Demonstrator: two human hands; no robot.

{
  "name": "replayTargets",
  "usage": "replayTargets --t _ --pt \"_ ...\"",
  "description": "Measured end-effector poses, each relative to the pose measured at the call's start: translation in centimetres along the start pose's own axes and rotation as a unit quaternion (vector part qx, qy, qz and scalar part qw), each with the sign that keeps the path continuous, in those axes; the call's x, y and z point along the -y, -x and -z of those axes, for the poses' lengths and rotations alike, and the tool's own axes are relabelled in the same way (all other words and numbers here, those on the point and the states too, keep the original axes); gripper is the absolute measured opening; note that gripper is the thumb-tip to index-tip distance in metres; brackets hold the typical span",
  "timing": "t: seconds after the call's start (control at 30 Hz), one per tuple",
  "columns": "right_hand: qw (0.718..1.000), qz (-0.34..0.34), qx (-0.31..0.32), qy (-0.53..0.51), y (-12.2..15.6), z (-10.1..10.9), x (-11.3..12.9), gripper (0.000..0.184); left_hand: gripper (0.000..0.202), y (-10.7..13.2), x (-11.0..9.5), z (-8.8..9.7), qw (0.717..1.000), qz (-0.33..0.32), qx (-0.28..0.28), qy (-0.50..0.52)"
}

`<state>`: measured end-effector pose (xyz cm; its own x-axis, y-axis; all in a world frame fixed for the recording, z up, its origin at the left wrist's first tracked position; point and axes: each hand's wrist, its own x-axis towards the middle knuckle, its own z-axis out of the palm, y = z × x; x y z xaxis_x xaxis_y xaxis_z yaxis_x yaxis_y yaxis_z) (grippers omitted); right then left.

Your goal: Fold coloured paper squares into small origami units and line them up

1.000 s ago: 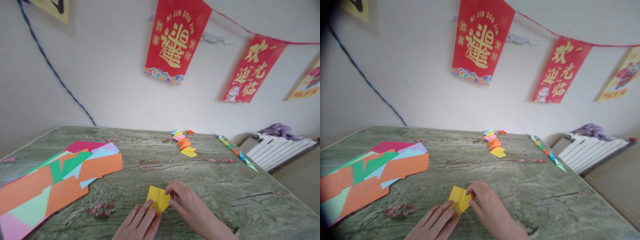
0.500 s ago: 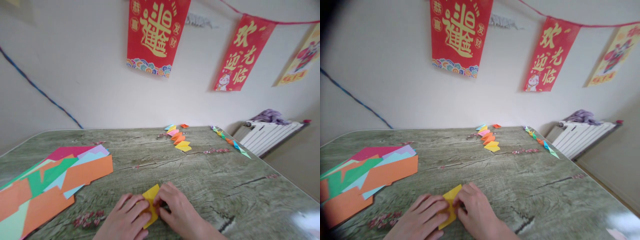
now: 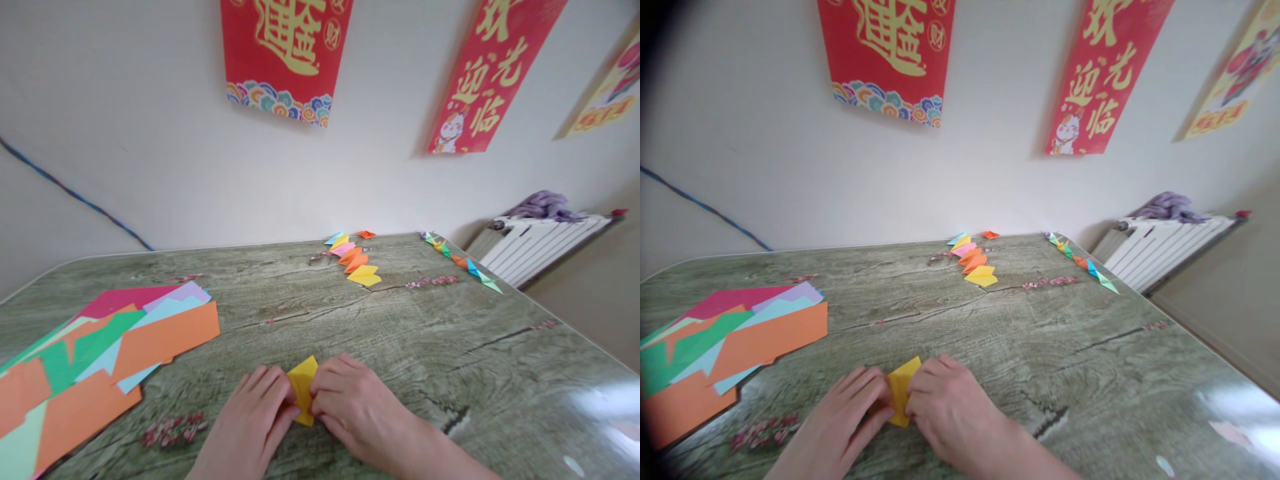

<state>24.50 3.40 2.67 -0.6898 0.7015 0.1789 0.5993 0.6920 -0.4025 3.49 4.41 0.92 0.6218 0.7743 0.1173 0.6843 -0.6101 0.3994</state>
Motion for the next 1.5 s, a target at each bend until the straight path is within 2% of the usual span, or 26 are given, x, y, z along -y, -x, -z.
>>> replayTargets --t 0.17,0.33,0.83,1.0,1.17,1.5 --pt "0.999 0.017 0.041 -0.001 0.3 1.7 -0.1 0.008 0.010 -0.8 -0.5 0.2 0.998 0.008 0.014 -0.054" --pt "0.997 0.037 0.065 0.015 0.3 2.4 -0.1 0.009 0.006 -0.7 -0.5 -0.3 0.996 0.007 -0.006 -0.089" --pt "0.994 0.061 0.079 0.048 0.3 2.3 0.1 0.012 0.016 -0.7 -1.1 -0.6 0.996 0.021 -0.007 -0.087" --pt "0.993 0.062 0.078 0.069 0.2 2.0 0.2 0.014 0.016 -0.6 -1.2 -0.8 0.998 0.036 -0.014 -0.052" --pt "0.993 0.061 0.074 0.070 0.2 2.0 0.3 0.013 0.017 -0.2 -1.0 -1.3 0.997 0.054 -0.052 0.012" --pt "0.990 0.068 0.077 0.092 0.2 2.1 0.9 0.009 0.027 0.0 -1.2 -2.1 0.995 0.048 -0.084 -0.032"
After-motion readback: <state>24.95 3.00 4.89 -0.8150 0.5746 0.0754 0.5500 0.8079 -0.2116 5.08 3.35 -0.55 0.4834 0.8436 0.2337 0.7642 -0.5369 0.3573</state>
